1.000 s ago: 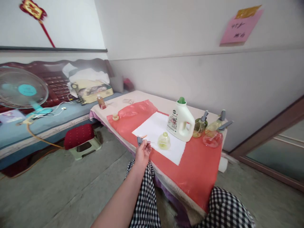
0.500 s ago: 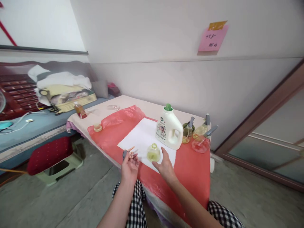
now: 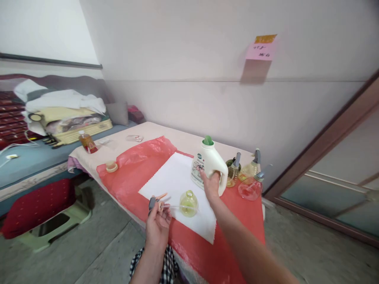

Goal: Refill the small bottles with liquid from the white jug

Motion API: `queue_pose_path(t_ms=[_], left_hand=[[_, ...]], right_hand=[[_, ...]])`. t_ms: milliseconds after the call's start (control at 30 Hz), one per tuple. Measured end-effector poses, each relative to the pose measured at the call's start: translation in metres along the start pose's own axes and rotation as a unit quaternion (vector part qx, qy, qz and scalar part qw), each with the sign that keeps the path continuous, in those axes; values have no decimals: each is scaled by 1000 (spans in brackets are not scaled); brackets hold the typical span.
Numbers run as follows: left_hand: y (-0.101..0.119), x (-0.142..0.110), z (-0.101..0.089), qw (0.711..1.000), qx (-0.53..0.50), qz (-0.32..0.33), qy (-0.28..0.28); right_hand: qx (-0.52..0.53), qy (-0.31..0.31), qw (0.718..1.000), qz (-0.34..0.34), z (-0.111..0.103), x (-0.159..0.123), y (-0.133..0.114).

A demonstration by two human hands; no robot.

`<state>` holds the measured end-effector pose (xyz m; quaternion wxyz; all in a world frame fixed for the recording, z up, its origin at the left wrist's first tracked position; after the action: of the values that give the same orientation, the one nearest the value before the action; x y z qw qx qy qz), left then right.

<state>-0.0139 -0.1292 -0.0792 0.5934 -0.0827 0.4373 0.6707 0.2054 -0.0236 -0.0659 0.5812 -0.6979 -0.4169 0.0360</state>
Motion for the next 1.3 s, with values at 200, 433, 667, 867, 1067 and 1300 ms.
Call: queue_pose_path(t_ms=[200,433,667,867,1067,1300], left_hand=[[4,0,4,1000,9,1,1],[3,1,0,1000,5,-8,-9],[6,-3,-5,1000,8,-6,-27],[8,-10,-10,1000,9,-9,-27],[8,-19,-12,999,11,-13,-45],[5,-16,-12,999,10,-21,-45]], right_hand=[[12,23,999,33,-9,25,-22],[-29,-4,998,-54,-102,11,-44],[-293,-112,938,-146,-189,2,-49],[-350,-144,887,-264,-213,-15,-51],[-344,-152,881,-288,-207,-20,-54],[-320,-121,864,-370,-196,-18,-58]])
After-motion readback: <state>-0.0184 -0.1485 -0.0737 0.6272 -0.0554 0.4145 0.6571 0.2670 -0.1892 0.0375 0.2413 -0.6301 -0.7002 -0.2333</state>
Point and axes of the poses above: each hand's wrist, its own x-axis towards the middle knuckle, its own z-axis out of the palm, y = z × x, the point moved 1 cm from there along x, towards the middle knuckle, and after that the axes turned 15 degrees about y, right-handed, at the moved point
